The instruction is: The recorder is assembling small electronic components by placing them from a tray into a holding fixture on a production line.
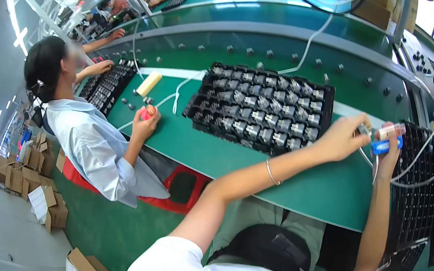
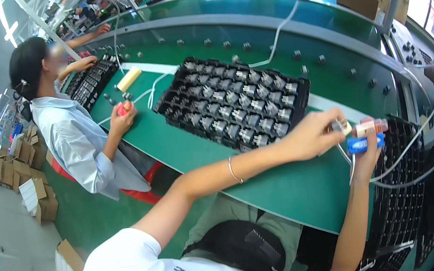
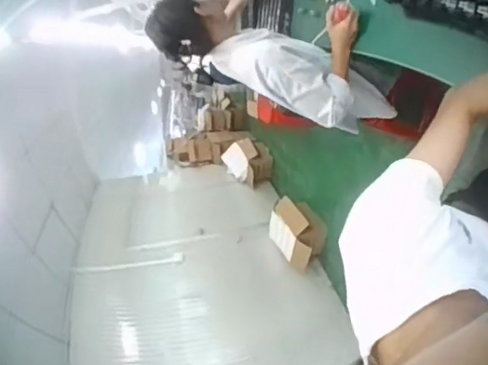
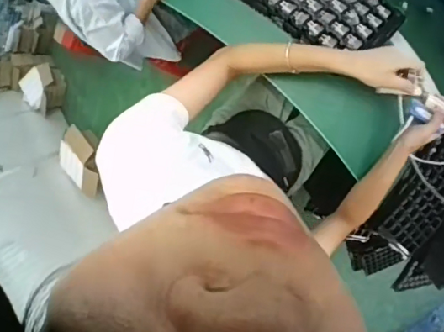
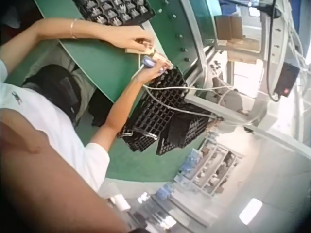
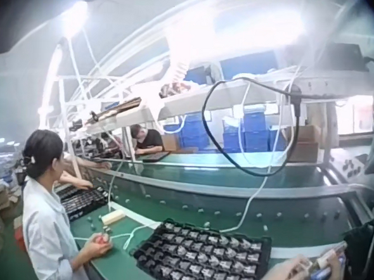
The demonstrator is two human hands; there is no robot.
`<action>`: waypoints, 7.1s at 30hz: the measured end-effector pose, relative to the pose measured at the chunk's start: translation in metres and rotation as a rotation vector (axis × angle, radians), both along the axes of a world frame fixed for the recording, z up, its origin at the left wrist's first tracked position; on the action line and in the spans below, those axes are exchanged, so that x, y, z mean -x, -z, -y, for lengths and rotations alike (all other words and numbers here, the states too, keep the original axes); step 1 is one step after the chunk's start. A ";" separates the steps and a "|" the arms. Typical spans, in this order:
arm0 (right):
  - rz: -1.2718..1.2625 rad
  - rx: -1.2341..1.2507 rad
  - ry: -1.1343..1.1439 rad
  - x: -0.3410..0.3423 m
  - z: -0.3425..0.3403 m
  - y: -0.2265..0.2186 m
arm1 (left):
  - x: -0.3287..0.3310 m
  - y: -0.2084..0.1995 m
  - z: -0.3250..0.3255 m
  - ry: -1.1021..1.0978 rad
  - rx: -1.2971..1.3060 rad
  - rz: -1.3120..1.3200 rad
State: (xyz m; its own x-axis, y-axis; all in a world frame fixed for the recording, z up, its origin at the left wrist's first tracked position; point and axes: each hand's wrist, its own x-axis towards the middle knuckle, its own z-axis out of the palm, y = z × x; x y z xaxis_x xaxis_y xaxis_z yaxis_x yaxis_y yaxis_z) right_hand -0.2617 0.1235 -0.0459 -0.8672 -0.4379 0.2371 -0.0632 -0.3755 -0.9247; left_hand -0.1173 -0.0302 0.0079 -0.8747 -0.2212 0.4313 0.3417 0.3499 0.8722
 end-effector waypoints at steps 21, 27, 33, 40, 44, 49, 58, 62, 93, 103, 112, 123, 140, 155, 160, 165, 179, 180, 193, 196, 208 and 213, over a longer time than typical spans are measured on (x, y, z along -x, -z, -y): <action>0.067 -0.064 -0.246 -0.038 0.014 -0.027 | -0.007 0.016 0.002 0.010 -0.395 0.129; 0.141 -0.100 -0.357 -0.035 0.009 -0.033 | -0.007 0.014 0.007 0.049 -0.306 0.189; 0.151 -0.195 -0.510 -0.028 -0.001 -0.034 | -0.012 0.003 0.008 0.077 -0.355 0.256; 0.102 -0.121 -0.605 -0.019 -0.010 -0.043 | -0.014 -0.005 0.015 0.025 -0.178 0.031; -0.310 -0.483 0.003 0.000 -0.005 -0.037 | -0.054 -0.024 0.033 -0.274 -0.229 -0.113; -0.657 -0.718 0.126 -0.018 0.012 -0.025 | -0.124 0.007 0.080 -0.632 -0.070 -0.185; -0.752 -0.767 0.215 -0.029 0.016 -0.010 | -0.226 0.030 0.157 -1.242 0.855 0.381; -0.741 -0.746 0.220 -0.029 0.017 -0.012 | -0.231 0.021 0.158 -1.192 0.869 0.517; -0.791 -0.810 0.283 0.009 0.056 -0.015 | -0.195 0.025 0.204 -1.150 0.805 0.464; -0.812 -0.895 0.352 0.105 0.125 -0.005 | -0.179 0.018 0.224 -1.173 0.885 0.615; -0.911 -0.955 0.266 0.093 0.108 -0.032 | -0.177 0.022 0.215 -1.130 0.846 0.587; -0.605 -0.274 0.138 -0.024 -0.001 -0.027 | -0.185 0.026 0.231 -1.147 0.908 0.502; -0.663 -0.281 0.150 -0.016 -0.009 0.000 | -0.144 0.008 0.240 -1.116 0.881 0.777; 0.054 0.090 -0.171 -0.001 -0.030 0.005 | -0.032 -0.023 -0.003 -0.138 0.202 -0.082; 0.133 0.099 -0.193 -0.027 -0.020 -0.007 | -0.024 -0.033 -0.036 -0.129 -0.026 0.010; 0.101 0.017 -0.216 -0.031 -0.033 -0.032 | -0.017 -0.037 -0.047 -0.057 -0.204 0.180; 0.199 -0.047 -0.279 -0.031 -0.033 -0.028 | -0.009 -0.014 -0.044 -0.021 -0.163 0.198; 0.213 -0.038 -0.266 -0.034 -0.029 -0.028 | -0.008 -0.012 -0.042 -0.027 -0.151 0.205; 0.244 -0.074 -0.385 -0.038 -0.032 -0.031 | -0.011 0.000 -0.043 -0.015 -0.291 0.232; 0.262 -0.067 -0.374 -0.034 -0.036 -0.029 | -0.005 0.002 -0.049 0.024 -0.355 0.232; 0.230 -0.050 -0.412 -0.015 -0.035 -0.028 | 0.001 -0.001 -0.044 -0.065 -0.396 0.197; 0.265 -0.014 -0.384 -0.030 -0.035 -0.034 | 0.001 -0.004 -0.048 -0.052 -0.437 0.217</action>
State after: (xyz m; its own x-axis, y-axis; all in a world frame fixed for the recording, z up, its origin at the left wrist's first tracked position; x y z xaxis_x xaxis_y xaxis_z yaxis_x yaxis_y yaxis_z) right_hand -0.2321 0.1583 -0.0120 -0.6718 -0.7404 0.0208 0.3172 -0.3130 -0.8952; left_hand -0.1185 0.0183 0.0121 -0.9172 -0.3864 0.0973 0.1272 -0.0526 0.9905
